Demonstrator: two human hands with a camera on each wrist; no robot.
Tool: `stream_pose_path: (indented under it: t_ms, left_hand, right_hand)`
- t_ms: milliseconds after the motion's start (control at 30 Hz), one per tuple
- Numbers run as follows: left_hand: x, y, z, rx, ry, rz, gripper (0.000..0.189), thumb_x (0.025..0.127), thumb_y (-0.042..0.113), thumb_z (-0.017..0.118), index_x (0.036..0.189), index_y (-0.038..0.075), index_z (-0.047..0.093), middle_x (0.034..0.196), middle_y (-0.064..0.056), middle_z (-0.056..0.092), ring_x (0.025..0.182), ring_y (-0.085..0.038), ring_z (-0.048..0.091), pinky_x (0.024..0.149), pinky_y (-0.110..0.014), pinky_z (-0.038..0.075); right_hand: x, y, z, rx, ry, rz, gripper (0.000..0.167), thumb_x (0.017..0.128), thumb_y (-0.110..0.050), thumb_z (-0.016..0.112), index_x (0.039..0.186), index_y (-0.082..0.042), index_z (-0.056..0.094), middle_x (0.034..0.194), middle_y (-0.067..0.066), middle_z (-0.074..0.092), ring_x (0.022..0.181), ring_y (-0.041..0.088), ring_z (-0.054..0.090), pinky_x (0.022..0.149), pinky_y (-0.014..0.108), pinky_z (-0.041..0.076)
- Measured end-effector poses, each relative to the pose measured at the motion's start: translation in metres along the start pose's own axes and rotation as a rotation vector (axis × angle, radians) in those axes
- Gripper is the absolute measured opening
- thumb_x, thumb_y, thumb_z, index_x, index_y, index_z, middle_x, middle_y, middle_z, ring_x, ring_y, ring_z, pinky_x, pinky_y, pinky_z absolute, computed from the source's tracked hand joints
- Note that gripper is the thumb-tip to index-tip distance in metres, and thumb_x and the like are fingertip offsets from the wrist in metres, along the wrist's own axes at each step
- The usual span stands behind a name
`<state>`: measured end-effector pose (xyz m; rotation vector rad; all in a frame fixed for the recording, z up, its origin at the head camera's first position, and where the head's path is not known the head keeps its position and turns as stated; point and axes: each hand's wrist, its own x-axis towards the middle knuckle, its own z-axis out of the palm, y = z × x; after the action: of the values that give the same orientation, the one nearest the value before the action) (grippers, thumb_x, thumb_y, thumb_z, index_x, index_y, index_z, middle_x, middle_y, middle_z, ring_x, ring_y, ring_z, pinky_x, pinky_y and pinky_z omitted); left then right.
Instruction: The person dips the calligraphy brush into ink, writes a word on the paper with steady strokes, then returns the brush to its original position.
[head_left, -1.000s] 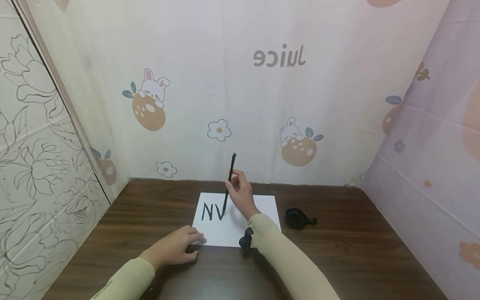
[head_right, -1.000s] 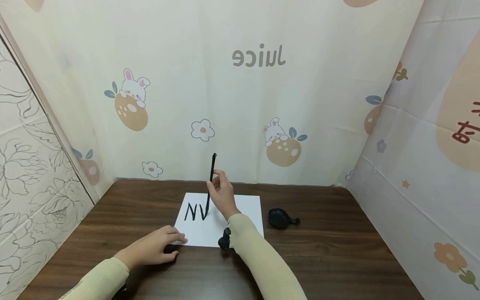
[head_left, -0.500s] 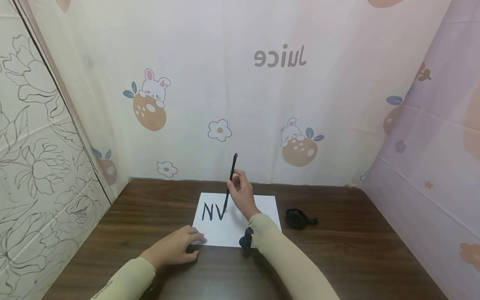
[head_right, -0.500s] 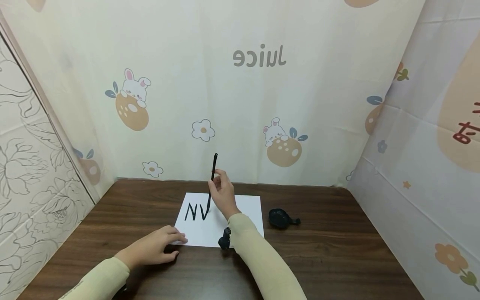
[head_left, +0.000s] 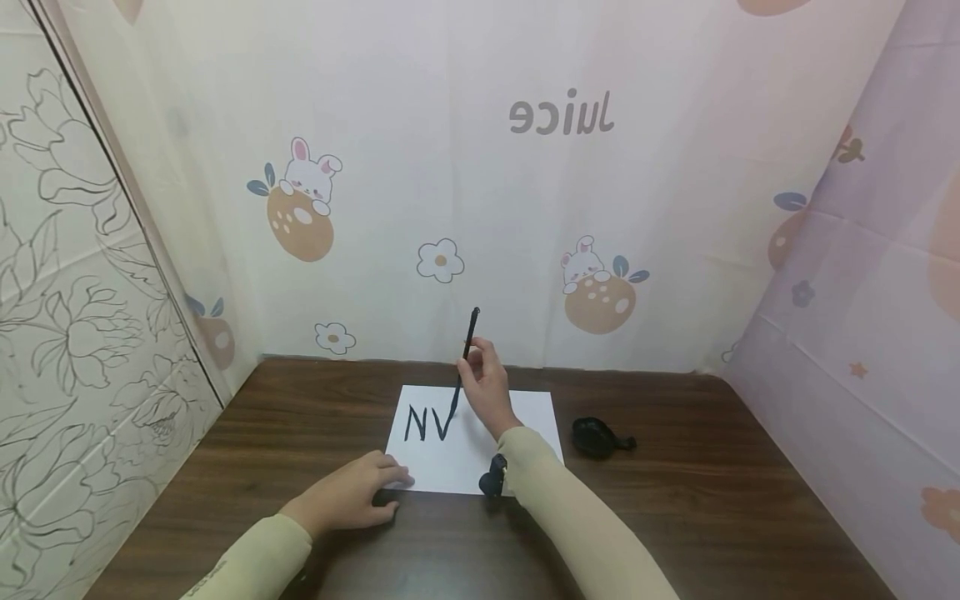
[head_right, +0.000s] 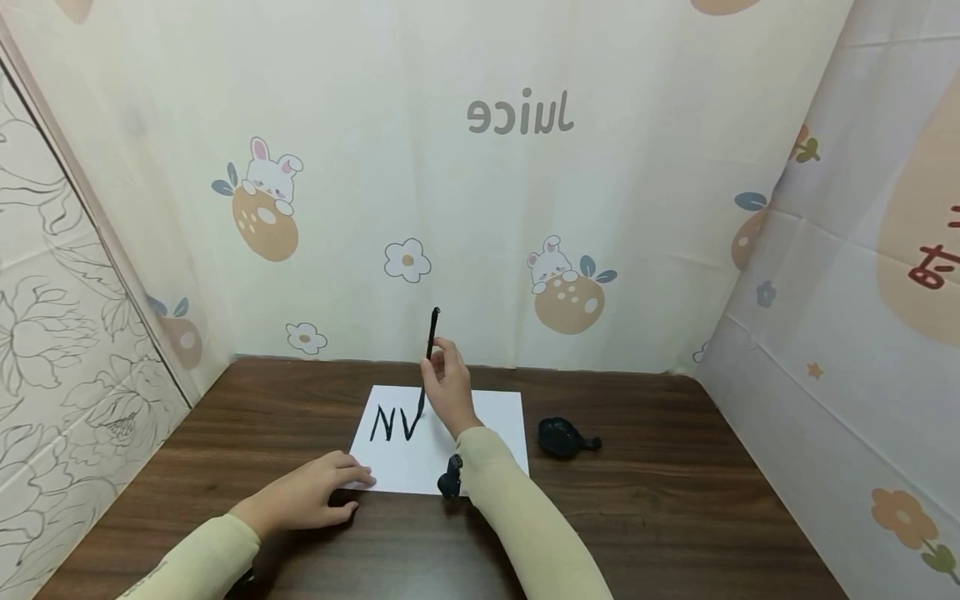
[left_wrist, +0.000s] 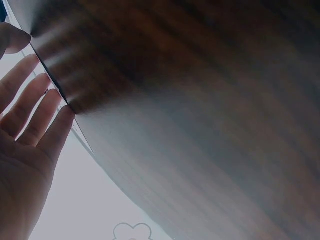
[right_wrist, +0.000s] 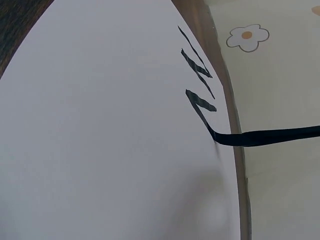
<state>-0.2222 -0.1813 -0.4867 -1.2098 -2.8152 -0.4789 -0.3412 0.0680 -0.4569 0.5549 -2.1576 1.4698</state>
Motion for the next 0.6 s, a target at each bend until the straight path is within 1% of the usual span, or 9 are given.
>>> stream_pose_path:
  t_ms: [267, 600]
  left_hand:
    - [0.0002, -0.0005, 0.0008, 0.002, 0.001, 0.004, 0.030, 0.089, 0.022, 0.072, 0.117, 0.016, 0.071, 0.114, 0.004, 0.066, 0.103, -0.012, 0.058, 0.089, -0.034, 0.052]
    - [-0.0002, 0.0005, 0.0004, 0.004, 0.004, 0.004, 0.029, 0.088, 0.022, 0.072, 0.117, 0.016, 0.071, 0.114, 0.004, 0.066, 0.103, -0.013, 0.058, 0.089, -0.035, 0.052]
  right_hand:
    - [0.0010, 0.0024, -0.0001, -0.003, 0.012, -0.011, 0.034, 0.102, -0.018, 0.059, 0.133, -0.015, 0.047, 0.103, 0.003, 0.062, 0.095, 0.017, 0.061, 0.081, 0.035, 0.055]
    - [0.0017, 0.0032, -0.0006, -0.008, 0.018, 0.000, 0.033, 0.102, -0.017, 0.059, 0.133, -0.020, 0.048, 0.103, 0.003, 0.061, 0.095, 0.017, 0.061, 0.082, 0.034, 0.055]
